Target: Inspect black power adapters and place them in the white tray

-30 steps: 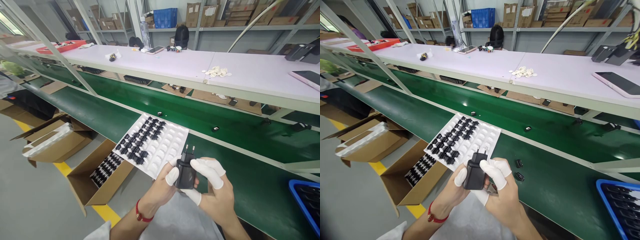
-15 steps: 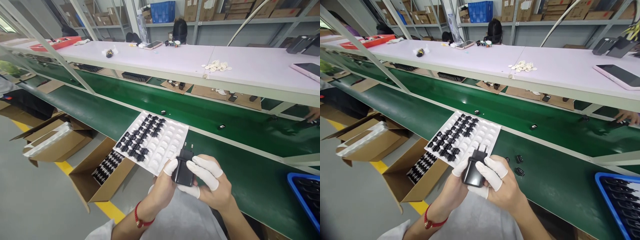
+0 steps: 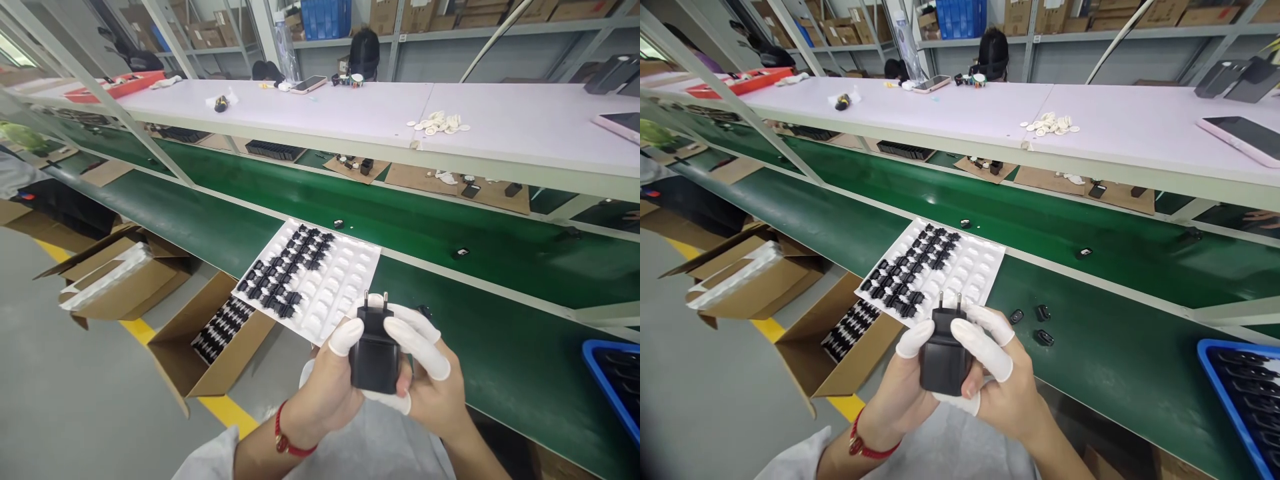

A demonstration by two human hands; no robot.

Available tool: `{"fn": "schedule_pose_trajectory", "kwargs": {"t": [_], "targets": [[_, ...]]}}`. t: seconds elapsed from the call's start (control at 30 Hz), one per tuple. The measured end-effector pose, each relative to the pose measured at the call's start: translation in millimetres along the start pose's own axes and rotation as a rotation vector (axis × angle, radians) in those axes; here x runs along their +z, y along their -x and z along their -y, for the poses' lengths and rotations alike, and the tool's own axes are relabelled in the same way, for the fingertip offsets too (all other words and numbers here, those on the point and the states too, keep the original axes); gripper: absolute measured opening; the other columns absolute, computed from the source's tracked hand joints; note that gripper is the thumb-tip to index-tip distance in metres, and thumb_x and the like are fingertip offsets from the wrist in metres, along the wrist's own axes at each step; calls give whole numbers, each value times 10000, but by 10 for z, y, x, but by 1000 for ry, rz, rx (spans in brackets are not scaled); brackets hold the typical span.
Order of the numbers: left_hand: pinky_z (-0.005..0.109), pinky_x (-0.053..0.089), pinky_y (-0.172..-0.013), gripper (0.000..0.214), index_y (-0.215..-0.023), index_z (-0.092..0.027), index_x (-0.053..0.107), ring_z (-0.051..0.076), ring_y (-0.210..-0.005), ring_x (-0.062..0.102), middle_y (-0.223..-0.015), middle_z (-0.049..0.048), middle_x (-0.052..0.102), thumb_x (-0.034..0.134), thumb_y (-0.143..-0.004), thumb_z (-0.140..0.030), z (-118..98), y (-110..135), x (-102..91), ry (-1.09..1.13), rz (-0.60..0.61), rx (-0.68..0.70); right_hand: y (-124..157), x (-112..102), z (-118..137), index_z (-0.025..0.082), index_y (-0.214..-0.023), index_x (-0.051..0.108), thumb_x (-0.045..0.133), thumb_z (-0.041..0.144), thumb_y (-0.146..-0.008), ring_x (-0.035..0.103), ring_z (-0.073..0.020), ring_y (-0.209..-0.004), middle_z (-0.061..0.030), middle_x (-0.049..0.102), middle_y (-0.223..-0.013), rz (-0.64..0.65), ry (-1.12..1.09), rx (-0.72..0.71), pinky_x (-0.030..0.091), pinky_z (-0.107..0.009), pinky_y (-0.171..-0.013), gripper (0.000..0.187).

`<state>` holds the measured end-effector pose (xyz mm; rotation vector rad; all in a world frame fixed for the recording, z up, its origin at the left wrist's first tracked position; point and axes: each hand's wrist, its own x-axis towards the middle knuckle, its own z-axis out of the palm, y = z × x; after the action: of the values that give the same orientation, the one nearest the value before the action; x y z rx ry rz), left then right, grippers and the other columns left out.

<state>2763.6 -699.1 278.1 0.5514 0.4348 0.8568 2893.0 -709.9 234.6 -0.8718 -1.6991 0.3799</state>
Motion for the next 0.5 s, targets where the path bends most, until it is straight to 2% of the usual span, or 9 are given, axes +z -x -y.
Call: {"fn": "schedule_pose_trajectory", "kwargs": {"t": [0.13, 0.27, 0.37, 0.43, 0.5], "targets": [[320, 487, -633, 502, -1137, -187, 602, 227, -689, 686, -788, 49, 707, 567, -819, -573, 31, 21, -15, 15, 2, -8, -50, -17, 90, 270, -1164, 619, 759, 373, -831, 710, -237, -986, -71, 656, -1088, 51, -41, 10, 621, -307, -800, 375], [306, 487, -643, 518, -1163, -180, 582, 219, -702, 691, -808, 47, 708, 599, -818, -566, 48, 64, -25, 35, -32, -10, -2, 22, 108, 279, -1173, 587, 758, 345, -831, 688, -226, -988, -62, 616, -1078, 41, -112, 21, 607, -301, -802, 388], [302, 495, -648, 496, -1123, -159, 607, 225, -721, 696, -814, 56, 718, 652, -800, -532, 58, 82, -50, 47, -135, -1, 14, 27, 66, 274, -1177, 588, 704, 297, -864, 674, -226, -949, -83, 597, -1087, 106, -71, -14, 599, -302, -740, 335], [301, 503, -656, 458, -1088, -153, 628, 227, -730, 698, -820, 59, 725, 693, -778, -485, 60, 83, -71, 53, -231, -16, -4, 17, 26, 270, -1163, 611, 649, 239, -881, 656, -210, -849, -94, 586, -1066, 193, 17, -73, 581, -302, -657, 286], [300, 511, -669, 416, -1062, -153, 646, 222, -734, 699, -825, 58, 729, 707, -774, -447, 59, 78, -87, 54, -321, -36, -27, 13, -16, 261, -1141, 622, 642, 206, -866, 624, -193, -775, -95, 576, -1030, 224, 89, -140, 559, -300, -606, 281]]}}
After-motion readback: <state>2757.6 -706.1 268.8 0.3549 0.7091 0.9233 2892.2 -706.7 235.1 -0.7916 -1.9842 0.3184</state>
